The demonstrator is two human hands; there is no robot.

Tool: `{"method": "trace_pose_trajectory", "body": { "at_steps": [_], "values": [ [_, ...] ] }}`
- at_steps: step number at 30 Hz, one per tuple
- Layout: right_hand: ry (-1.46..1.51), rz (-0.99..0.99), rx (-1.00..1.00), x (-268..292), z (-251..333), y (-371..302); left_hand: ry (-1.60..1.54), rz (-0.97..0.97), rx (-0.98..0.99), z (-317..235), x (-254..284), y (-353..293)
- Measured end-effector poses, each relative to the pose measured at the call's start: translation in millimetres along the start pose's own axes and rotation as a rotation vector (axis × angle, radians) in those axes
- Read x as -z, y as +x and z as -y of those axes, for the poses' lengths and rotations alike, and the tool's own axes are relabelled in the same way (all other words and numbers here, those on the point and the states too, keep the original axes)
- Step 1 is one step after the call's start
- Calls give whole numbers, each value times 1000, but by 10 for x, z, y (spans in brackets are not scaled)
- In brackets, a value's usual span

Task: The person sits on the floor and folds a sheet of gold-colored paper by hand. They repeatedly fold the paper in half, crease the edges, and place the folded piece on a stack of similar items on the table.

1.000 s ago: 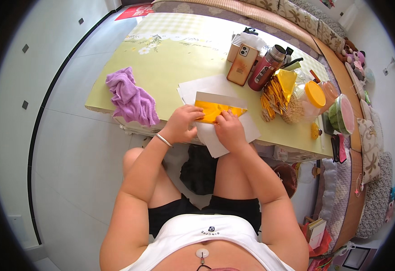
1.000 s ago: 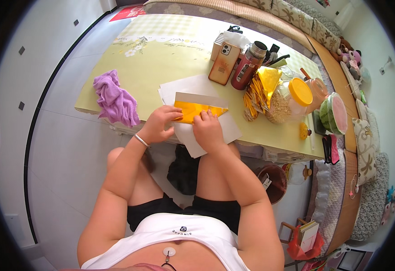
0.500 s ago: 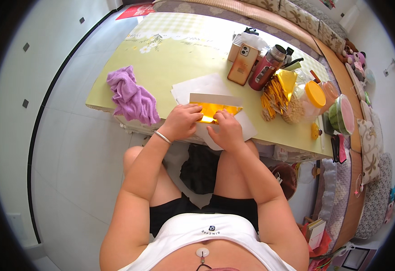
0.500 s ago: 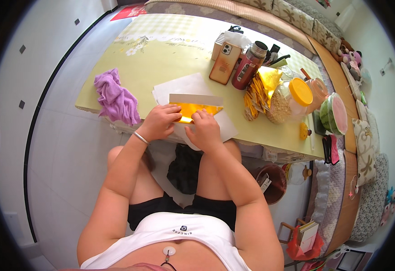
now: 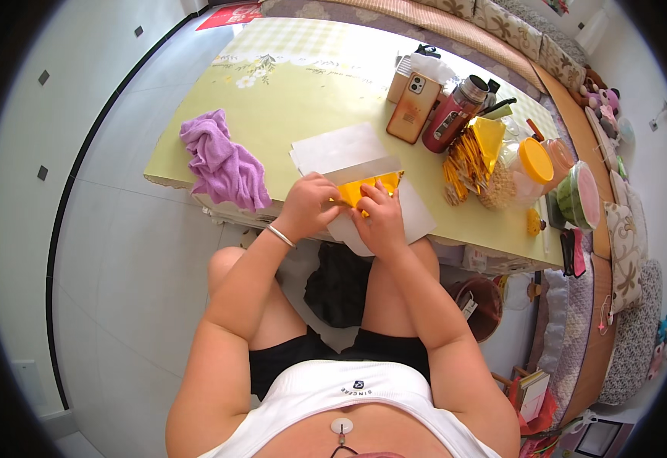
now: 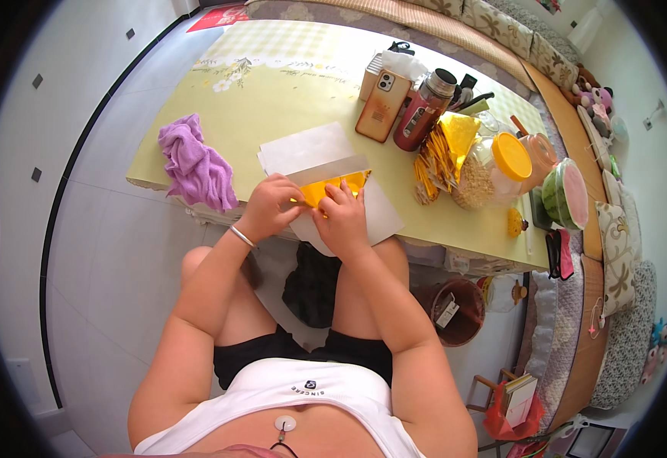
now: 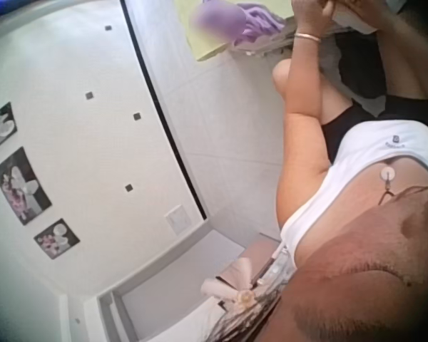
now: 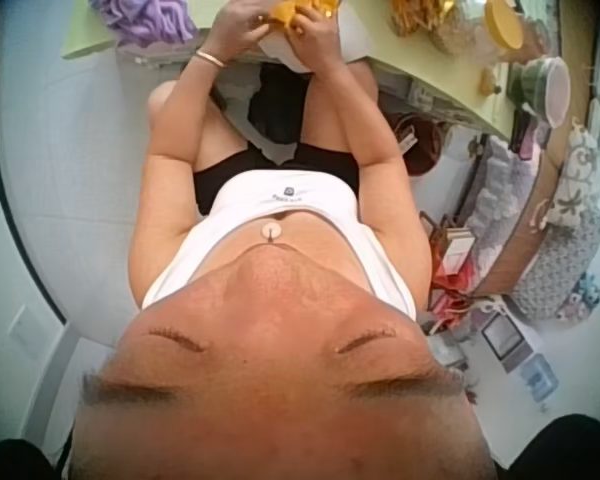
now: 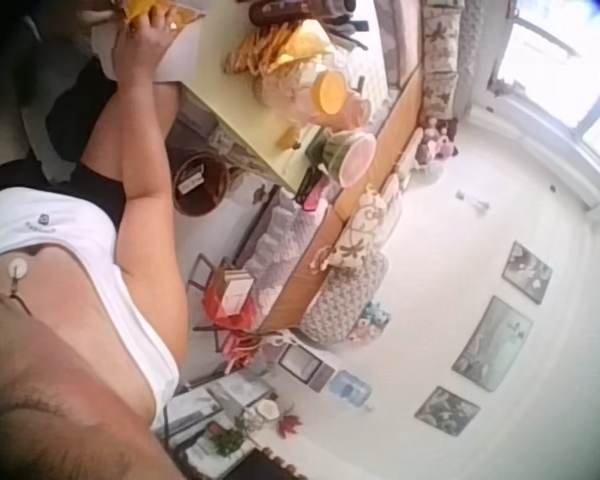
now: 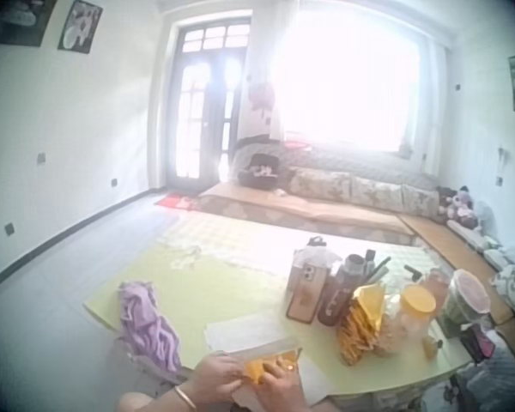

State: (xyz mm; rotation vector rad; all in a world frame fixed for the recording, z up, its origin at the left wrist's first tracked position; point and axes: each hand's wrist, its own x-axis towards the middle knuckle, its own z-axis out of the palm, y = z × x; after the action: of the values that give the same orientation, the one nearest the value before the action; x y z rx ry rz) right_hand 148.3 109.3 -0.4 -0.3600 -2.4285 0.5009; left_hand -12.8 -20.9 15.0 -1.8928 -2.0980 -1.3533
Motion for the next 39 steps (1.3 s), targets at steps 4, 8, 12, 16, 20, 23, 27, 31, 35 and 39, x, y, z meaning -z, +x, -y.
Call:
{"method": "trace_pose_trajectory", "body": {
  "at_steps": [4,8,12,16,20,23,27,31,35,39],
  "values": [
    [21,-52,-88,-93,-36,-4,28,-40,221,158,39,-13],
    [-31,-79,-134,-153,-34,30,98,-126,301,182,-70,-10],
    [-94,-112,-147,-167,-33,79,183,-162,318,140,-138,21],
    [-177,-128,-145,-157,-19,97,210,-171,326,142,-169,29],
    [-208,-133,-148,-199,-43,101,228,-181,332,162,-195,26],
    [-227,-131,-155,-199,-23,109,239,-178,332,156,-200,28],
    [-248,-147,-148,-176,31,133,253,-174,341,125,-202,42],
    [-272,-176,-70,-202,13,101,267,-183,336,103,-213,48],
    [-272,-136,-22,-199,-47,72,421,-206,317,8,-239,33],
    [-269,-76,18,-136,-72,53,559,-252,-78,-130,-186,94]
  ]
}}
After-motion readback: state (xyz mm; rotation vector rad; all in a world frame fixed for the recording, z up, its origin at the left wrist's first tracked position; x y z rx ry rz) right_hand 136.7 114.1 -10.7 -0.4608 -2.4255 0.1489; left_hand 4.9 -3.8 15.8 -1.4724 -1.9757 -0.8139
